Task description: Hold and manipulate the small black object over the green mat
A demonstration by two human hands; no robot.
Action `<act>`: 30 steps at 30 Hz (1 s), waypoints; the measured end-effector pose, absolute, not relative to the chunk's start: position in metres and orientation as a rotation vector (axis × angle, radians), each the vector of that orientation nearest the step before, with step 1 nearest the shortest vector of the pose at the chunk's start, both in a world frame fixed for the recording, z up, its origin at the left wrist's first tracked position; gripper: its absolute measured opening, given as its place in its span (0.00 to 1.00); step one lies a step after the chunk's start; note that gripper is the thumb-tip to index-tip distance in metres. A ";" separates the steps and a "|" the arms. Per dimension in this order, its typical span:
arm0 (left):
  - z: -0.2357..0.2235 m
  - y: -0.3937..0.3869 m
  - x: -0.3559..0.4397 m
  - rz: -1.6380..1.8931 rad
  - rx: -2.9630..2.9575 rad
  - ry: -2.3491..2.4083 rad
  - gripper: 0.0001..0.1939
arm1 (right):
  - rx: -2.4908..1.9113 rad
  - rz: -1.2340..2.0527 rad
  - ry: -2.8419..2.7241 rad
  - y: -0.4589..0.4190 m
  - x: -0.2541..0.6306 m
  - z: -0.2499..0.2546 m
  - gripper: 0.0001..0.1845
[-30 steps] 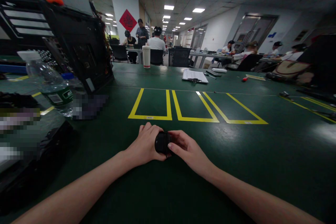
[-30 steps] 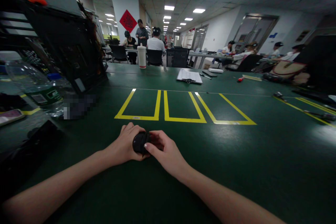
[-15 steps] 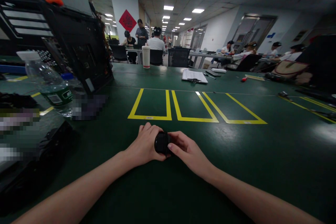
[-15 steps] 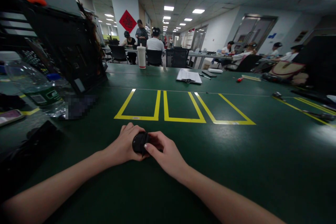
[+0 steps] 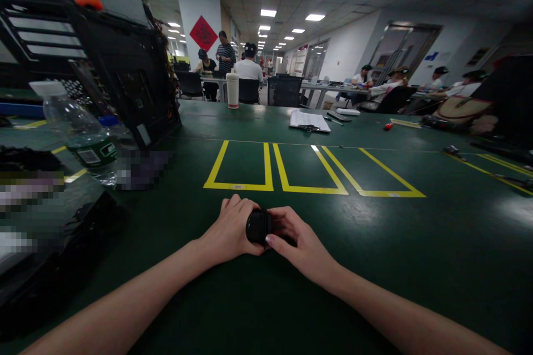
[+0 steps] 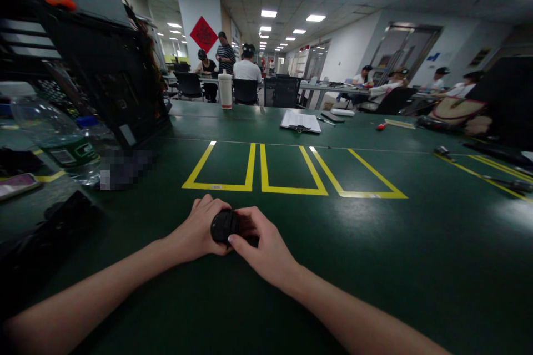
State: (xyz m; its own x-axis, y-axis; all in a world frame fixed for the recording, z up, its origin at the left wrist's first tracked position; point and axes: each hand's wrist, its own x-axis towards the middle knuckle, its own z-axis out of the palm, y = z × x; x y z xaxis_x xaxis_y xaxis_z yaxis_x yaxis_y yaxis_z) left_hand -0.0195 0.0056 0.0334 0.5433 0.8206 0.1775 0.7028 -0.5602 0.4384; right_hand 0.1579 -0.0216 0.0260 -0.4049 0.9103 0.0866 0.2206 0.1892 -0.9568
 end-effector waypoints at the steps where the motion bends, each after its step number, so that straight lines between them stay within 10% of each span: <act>1: 0.034 0.006 -0.020 0.521 2.466 1.257 0.25 | -1.046 1.226 -1.778 -0.022 0.158 0.026 0.17; 30: 0.027 0.008 -0.020 0.558 2.508 1.247 0.25 | -1.094 1.172 -1.845 -0.021 0.158 0.027 0.16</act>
State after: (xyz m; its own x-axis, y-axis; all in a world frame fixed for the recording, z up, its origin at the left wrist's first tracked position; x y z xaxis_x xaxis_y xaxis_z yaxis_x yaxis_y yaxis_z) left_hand -0.0202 0.0080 0.0274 0.5514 0.8065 0.2134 0.6963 -0.5858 0.4147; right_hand 0.1585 -0.0205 0.0270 -0.4127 0.9047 0.1055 0.2889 0.2399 -0.9268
